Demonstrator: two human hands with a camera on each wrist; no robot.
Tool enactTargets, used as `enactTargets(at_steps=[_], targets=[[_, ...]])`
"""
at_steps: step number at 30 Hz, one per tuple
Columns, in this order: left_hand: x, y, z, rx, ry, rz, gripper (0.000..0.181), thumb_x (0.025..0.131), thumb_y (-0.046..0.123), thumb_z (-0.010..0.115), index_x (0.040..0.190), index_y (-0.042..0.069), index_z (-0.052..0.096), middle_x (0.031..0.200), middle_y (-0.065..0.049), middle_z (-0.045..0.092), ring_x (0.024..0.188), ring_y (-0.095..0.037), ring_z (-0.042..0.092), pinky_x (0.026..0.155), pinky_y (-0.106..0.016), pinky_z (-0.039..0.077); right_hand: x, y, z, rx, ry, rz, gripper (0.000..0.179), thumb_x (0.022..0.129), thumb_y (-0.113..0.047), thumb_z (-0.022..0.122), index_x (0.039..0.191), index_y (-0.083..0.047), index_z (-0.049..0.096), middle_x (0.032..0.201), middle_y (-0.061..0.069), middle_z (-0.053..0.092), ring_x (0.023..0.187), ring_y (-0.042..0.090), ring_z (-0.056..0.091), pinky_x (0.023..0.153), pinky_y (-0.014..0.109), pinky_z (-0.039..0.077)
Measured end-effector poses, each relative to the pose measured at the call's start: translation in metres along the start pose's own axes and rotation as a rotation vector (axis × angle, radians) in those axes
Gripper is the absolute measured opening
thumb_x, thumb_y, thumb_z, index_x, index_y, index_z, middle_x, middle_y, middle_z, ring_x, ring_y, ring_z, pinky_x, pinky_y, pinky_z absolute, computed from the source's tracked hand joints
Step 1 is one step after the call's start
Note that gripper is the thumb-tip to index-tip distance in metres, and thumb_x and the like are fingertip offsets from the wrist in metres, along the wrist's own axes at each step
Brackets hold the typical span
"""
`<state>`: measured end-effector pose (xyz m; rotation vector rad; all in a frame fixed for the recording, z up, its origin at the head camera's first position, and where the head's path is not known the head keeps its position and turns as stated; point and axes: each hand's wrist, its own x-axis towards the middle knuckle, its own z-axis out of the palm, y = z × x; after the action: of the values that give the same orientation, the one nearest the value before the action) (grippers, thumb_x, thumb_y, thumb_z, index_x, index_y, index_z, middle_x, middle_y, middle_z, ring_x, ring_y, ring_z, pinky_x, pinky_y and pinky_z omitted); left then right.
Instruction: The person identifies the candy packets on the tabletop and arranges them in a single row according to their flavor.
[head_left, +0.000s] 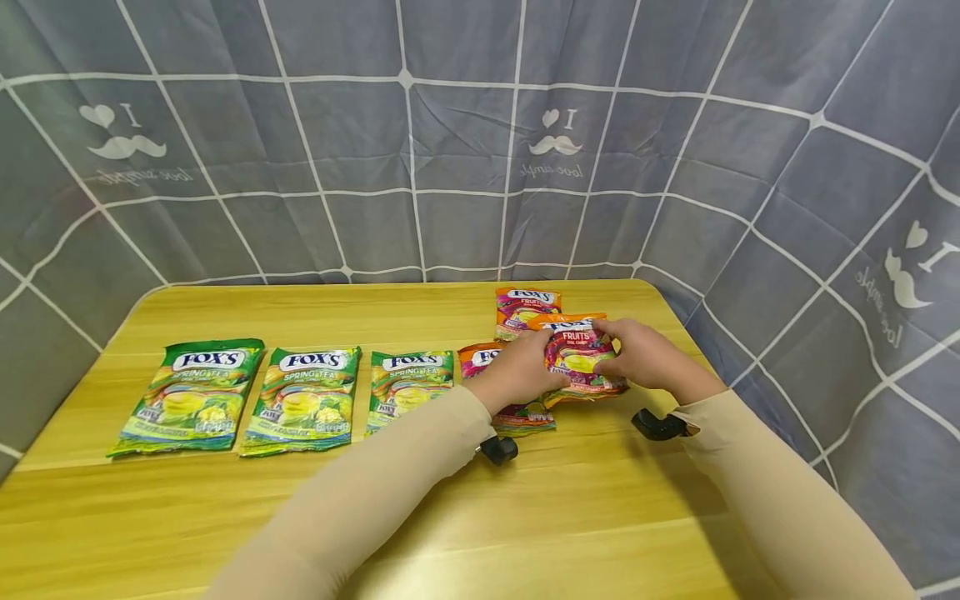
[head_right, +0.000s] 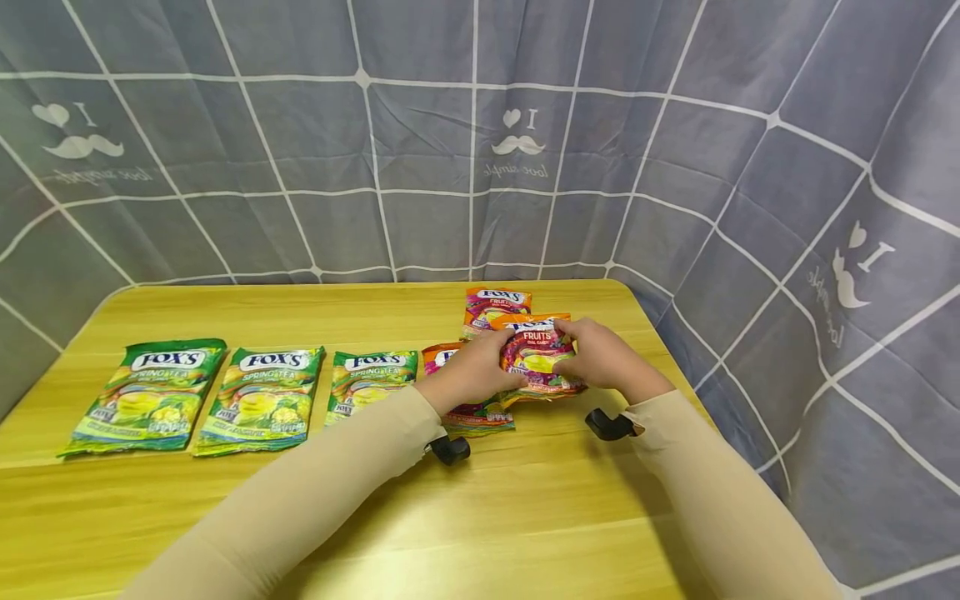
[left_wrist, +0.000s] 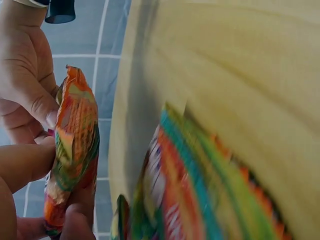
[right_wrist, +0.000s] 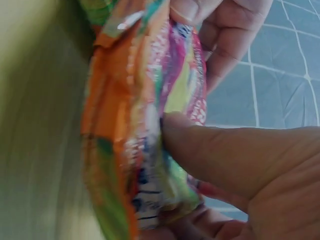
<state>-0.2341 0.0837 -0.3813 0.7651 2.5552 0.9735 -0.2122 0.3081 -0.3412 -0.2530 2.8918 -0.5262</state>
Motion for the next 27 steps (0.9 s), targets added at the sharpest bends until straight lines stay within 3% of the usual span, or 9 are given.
enactTargets(at_steps=[5, 11, 27], targets=[[0.003, 0.002, 0.014, 0.092, -0.068, 0.004, 0.090, 0.097, 0.046, 0.075, 0.167, 0.009, 0.031, 0.170, -0.012, 0.038, 0.154, -0.031, 0.042, 0.124, -0.046, 0.040, -0.007, 0.010, 0.004, -0.015, -0.085, 0.032, 0.084, 0.093, -0.021, 0.082, 0.160, 0.004, 0.038, 0.127, 0.021, 0.067, 0.099, 0.027, 0.061, 0.085, 0.040, 0.052], [0.004, 0.006, 0.026, 0.198, -0.122, -0.006, 0.088, 0.097, 0.049, 0.074, 0.166, 0.011, 0.033, 0.169, -0.009, 0.040, 0.155, -0.027, 0.042, 0.124, -0.043, 0.040, -0.012, 0.021, 0.013, -0.008, -0.134, 0.033, 0.083, 0.091, -0.015, 0.083, 0.159, 0.006, 0.040, 0.131, 0.026, 0.067, 0.113, 0.033, 0.064, 0.099, 0.051, 0.054], [0.010, 0.007, 0.033, 0.316, -0.163, -0.016, 0.083, 0.099, 0.051, 0.071, 0.164, 0.013, 0.038, 0.166, -0.007, 0.046, 0.154, -0.026, 0.043, 0.124, -0.041, 0.040, -0.008, 0.028, 0.020, -0.022, -0.227, 0.044, 0.084, 0.088, -0.016, 0.086, 0.156, 0.007, 0.043, 0.124, 0.024, 0.072, 0.114, 0.033, 0.067, 0.106, 0.056, 0.051]])
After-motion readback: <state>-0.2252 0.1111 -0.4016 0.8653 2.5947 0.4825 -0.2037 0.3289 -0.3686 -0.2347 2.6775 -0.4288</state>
